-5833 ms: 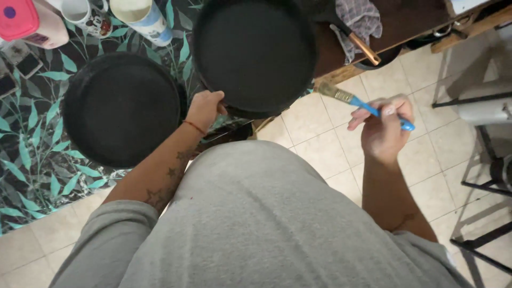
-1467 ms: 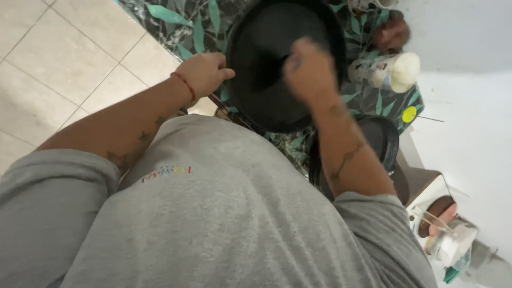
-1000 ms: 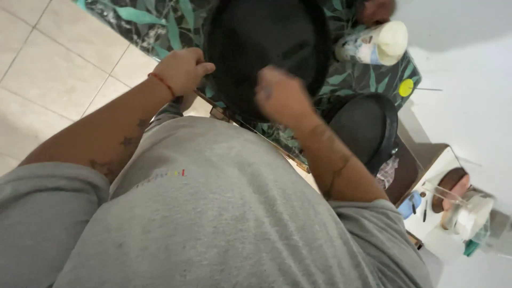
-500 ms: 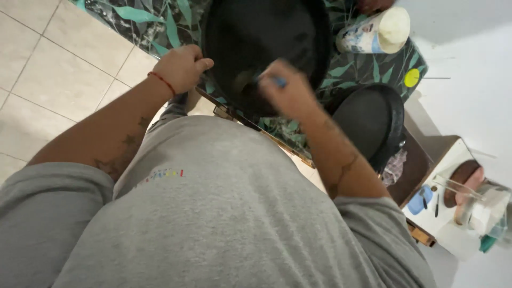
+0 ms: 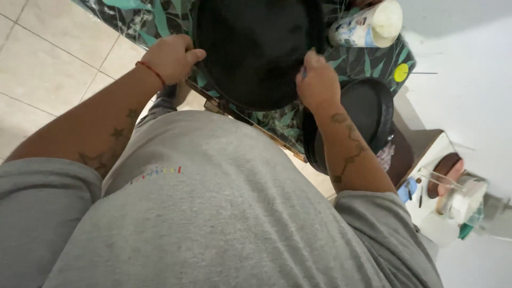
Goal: The person paints the interior surface of a black round tray with a blue-handled brush. They repeatedly dip the brush into a container of paint and apply it to the tray, rotating the tray to cover the entire surface.
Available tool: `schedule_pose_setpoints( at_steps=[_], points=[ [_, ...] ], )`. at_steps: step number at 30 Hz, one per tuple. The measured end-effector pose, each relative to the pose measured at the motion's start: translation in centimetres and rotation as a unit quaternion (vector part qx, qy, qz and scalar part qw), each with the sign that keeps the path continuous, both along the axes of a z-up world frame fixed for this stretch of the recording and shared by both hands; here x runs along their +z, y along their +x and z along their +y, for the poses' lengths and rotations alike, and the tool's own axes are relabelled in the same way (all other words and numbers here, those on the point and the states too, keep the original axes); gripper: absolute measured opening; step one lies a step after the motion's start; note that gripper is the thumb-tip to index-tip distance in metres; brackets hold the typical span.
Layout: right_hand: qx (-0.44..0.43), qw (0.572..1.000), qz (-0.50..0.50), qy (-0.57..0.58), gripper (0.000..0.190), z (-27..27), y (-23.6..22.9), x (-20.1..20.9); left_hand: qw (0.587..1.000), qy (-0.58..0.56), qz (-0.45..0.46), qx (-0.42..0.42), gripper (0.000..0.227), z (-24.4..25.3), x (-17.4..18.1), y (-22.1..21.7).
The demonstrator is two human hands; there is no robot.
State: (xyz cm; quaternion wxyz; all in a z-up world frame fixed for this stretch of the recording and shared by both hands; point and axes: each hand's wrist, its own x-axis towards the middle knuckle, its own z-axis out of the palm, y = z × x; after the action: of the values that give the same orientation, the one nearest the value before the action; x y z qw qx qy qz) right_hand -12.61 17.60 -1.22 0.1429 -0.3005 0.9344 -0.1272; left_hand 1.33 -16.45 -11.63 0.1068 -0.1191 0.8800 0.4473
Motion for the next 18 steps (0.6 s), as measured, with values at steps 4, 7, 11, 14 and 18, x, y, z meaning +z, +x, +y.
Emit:
schedule_pose_setpoints(
  at_steps=[4,7,11,14,18],
  points=[
    [0.077,0.994,-0.021,0.080,0.014,-4.2,3.5,2.1,0.999,0.016,-0.026,0.011,0.045,0.0,1.7,0.3],
    [0.073,0.970,-0.232,-0.014,0.013,-5.3,2.2,2.7,0.998,0.036,-0.053,0.018,0.045,-0.2,2.1,0.4],
    [-0.046,0.982,-0.162,0.087,0.014,-2.3,-2.9,1.5,0.999,0.032,-0.026,0.013,0.043,0.1,1.4,0.2],
    [0.081,0.980,0.022,0.182,0.015,-3.8,-0.6,-0.9,0.999,0.027,-0.018,0.012,0.044,0.0,0.4,0.3],
    [0.030,0.950,-0.311,-0.029,0.016,-9.5,5.5,4.4,0.999,-0.027,0.023,0.003,0.046,0.2,-1.8,0.0]
  ],
)
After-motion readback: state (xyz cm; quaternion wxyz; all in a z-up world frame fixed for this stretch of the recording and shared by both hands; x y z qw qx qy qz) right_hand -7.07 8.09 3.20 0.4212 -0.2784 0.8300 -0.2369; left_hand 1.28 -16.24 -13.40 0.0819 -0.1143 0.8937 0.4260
